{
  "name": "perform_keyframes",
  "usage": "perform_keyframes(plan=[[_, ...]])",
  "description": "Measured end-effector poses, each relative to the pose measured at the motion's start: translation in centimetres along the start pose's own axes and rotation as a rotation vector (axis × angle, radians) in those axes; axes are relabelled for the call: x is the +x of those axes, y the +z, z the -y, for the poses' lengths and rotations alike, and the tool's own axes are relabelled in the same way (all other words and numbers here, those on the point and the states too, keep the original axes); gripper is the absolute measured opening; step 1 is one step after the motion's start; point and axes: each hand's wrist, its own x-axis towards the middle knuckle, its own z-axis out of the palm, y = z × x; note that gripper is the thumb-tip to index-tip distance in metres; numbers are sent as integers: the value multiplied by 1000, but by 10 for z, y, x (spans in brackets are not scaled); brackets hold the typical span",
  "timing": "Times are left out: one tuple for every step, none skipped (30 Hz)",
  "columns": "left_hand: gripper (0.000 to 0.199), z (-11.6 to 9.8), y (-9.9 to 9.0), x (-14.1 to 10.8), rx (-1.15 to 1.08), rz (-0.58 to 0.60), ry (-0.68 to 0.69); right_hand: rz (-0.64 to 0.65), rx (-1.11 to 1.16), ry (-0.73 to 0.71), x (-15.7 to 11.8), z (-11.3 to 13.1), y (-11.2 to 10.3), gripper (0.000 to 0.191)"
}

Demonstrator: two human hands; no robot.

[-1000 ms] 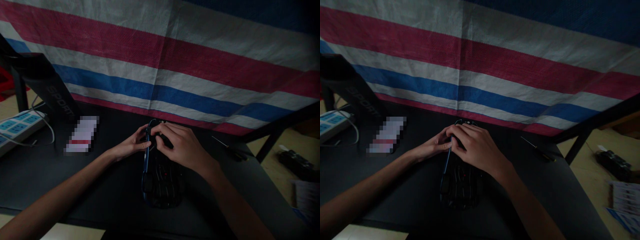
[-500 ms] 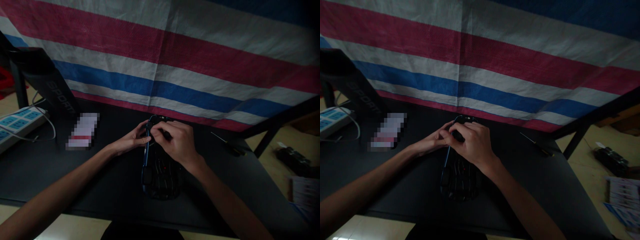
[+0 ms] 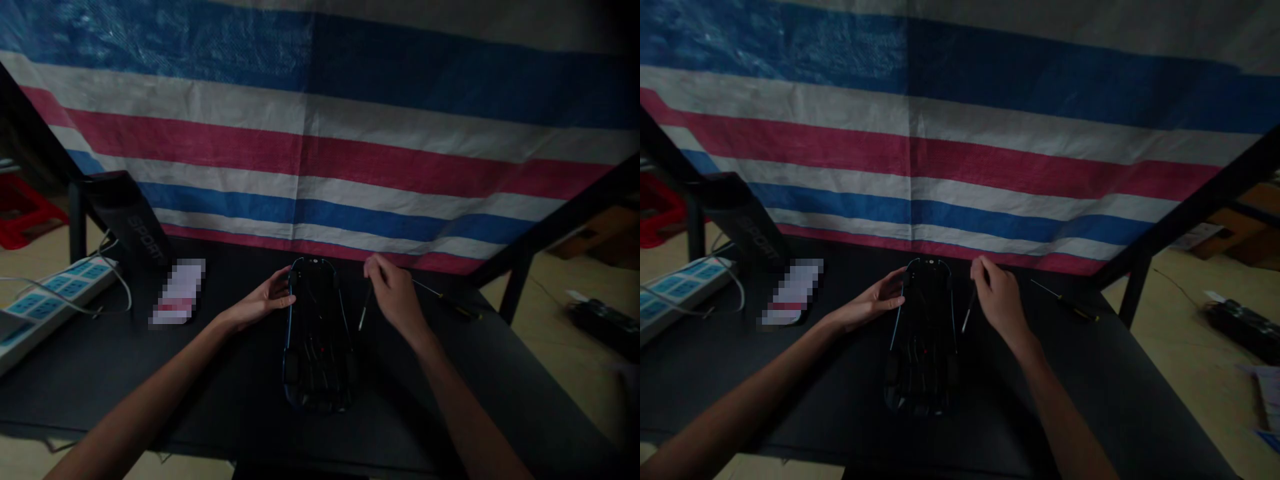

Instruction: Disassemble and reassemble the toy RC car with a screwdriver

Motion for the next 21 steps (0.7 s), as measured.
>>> perform_keyframes(plan=[[93, 1, -1, 0, -4, 1, -3, 86, -7, -1, 0, -11, 3, 37], [94, 2, -2, 0, -8, 5, 0, 185, -16, -7, -1, -20, 8, 33], [93, 3, -2, 0, -8, 9, 8, 261, -30, -2, -4, -27, 14, 29], [91, 3, -3, 0, -5, 12, 20, 312, -46, 10, -6, -31, 21, 24], [89, 4, -3, 0, -1, 13, 31, 342, -64, 27, -9, -34, 28, 17], [87, 4, -2, 1, 4, 13, 40, 358, -82, 48, -12, -35, 34, 12], [86, 4, -2, 1, 8, 10, 47, 364, -99, 71, -14, -36, 40, 9], [85, 3, -1, 1, 9, 11, 49, 365, -114, 94, -16, -37, 43, 11], [85, 3, 0, 2, 9, 14, 48, 363, -125, 114, -17, -38, 45, 14], [85, 2, 1, 2, 10, 16, 47, 360, -132, 130, -17, -39, 46, 16], [86, 1, 2, 3, 11, 14, 45, 355, -134, 139, -16, -39, 45, 18], [87, 1, 2, 3, 10, 3, 46, 346, -130, 143, -16, -38, 42, 20], [89, 0, 2, 3, 4, -16, 47, 330, -123, 141, -15, -35, 38, 22], [90, 0, 1, 4, -9, -43, 47, 309, -112, 136, -15, -29, 32, 23], [90, 0, 0, 5, -26, -74, 48, 277, -99, 128, -15, -20, 24, 25], [89, 0, -1, 5, -43, -102, 48, 238, -83, 116, -17, -7, 13, 25], [86, 1, -3, 6, -59, -124, 49, 196, -63, 99, -21, 10, 0, 24], [83, 2, -6, 7, -71, -138, 51, 137, -21, 62, -27, 29, -16, 23], [79, 2, -8, 8, -77, -144, 53, 62, 109, -40, -34, 51, -32, 21], [77, 3, -10, 10, -78, -146, 57, 48, 246, -161, -42, 73, -49, 20], [74, 4, -12, 11, -82, -147, 56, 86, 363, -338, -50, 95, -64, 20]])
